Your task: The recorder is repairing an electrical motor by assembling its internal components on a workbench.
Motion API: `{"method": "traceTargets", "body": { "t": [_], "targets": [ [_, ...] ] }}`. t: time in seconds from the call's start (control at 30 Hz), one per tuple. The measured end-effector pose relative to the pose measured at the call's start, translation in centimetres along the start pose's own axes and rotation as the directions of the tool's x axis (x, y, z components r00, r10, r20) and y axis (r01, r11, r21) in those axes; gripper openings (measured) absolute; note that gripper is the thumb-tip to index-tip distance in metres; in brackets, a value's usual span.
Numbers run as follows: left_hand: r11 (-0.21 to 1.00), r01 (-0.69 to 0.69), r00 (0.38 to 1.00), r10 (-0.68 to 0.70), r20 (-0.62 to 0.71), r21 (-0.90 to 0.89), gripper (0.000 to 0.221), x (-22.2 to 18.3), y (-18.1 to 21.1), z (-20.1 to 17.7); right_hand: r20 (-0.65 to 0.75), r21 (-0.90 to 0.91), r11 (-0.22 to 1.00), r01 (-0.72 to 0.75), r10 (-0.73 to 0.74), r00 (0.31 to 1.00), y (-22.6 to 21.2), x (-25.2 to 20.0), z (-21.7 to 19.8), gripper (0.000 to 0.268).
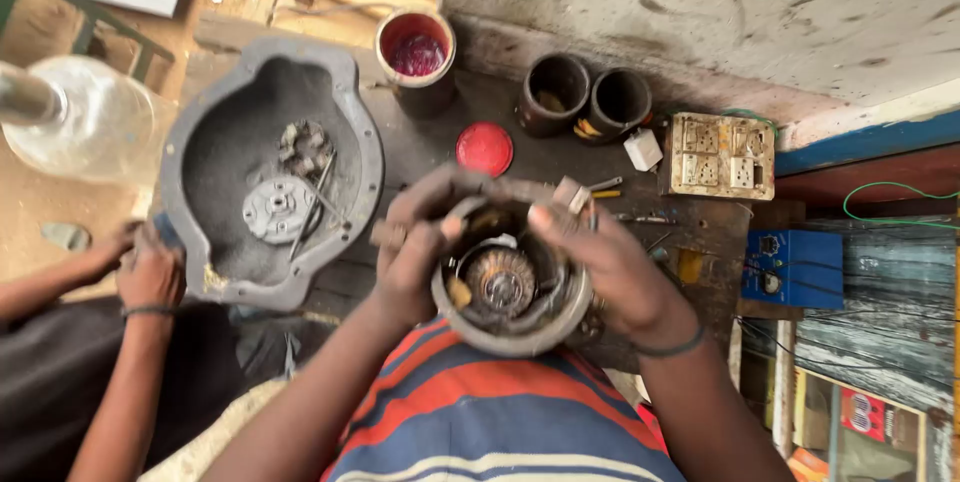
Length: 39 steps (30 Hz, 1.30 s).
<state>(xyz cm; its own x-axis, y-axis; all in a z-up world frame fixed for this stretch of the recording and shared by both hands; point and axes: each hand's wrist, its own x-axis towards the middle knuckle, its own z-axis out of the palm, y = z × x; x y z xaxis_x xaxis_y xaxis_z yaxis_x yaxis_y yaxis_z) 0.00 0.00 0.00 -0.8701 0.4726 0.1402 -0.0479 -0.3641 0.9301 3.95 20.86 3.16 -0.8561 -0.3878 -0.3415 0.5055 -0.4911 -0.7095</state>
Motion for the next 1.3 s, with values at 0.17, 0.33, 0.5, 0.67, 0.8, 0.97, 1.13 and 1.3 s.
{"method": "traceTargets", "body": {
  "t": [0.17,0.33,0.5,0.67,0.8,0.97,1.13,1.3],
  "targets": [
    [0.995,-0.034,0.999,0.03,0.04,0.092,0.057,-1.0,0.6,-0.2,-0.06,-0.272,0.96,0.062,-0.081,0.995,0.3,-1.1,0.4,0.059],
    [0.974,-0.119,0.991,0.104,0.087,0.195,0.059,-1.3,0.8,-0.4,0.034,-0.328,0.931,0.16,-0.157,0.987,0.4,-1.6,1.1,0.067],
    [0.988,-0.074,0.996,0.067,0.059,0.132,0.063,-0.9,0.5,-0.4,0.019,-0.261,0.958,0.122,-0.122,0.992,0.2,-0.9,1.2,0.071],
    [0.991,-0.083,0.996,0.079,0.042,0.103,0.064,-1.1,0.3,-0.5,-0.005,-0.266,0.96,0.09,-0.094,0.996,0.6,-0.8,1.1,0.071],
    [0.984,-0.129,0.991,0.124,0.047,0.126,0.063,-0.9,0.6,-0.2,0.012,-0.238,0.962,0.137,-0.138,0.99,0.5,-1.0,1.2,0.072],
    [0.969,-0.154,0.985,0.136,0.105,0.194,0.057,-1.0,1.1,0.7,0.165,-0.144,0.96,0.242,-0.218,0.962,0.6,-1.7,0.5,0.076],
    [0.996,-0.089,0.995,0.088,0.056,0.027,0.059,-1.6,-0.1,0.0,0.145,-0.242,0.908,0.342,-0.314,0.938,1.6,-1.4,-0.7,0.084],
    [0.996,-0.084,0.996,0.084,0.015,0.021,0.06,-2.0,-0.8,-0.7,0.224,0.057,0.984,0.17,-0.178,0.958,1.1,-1.7,-0.4,0.096]
  ]
}}
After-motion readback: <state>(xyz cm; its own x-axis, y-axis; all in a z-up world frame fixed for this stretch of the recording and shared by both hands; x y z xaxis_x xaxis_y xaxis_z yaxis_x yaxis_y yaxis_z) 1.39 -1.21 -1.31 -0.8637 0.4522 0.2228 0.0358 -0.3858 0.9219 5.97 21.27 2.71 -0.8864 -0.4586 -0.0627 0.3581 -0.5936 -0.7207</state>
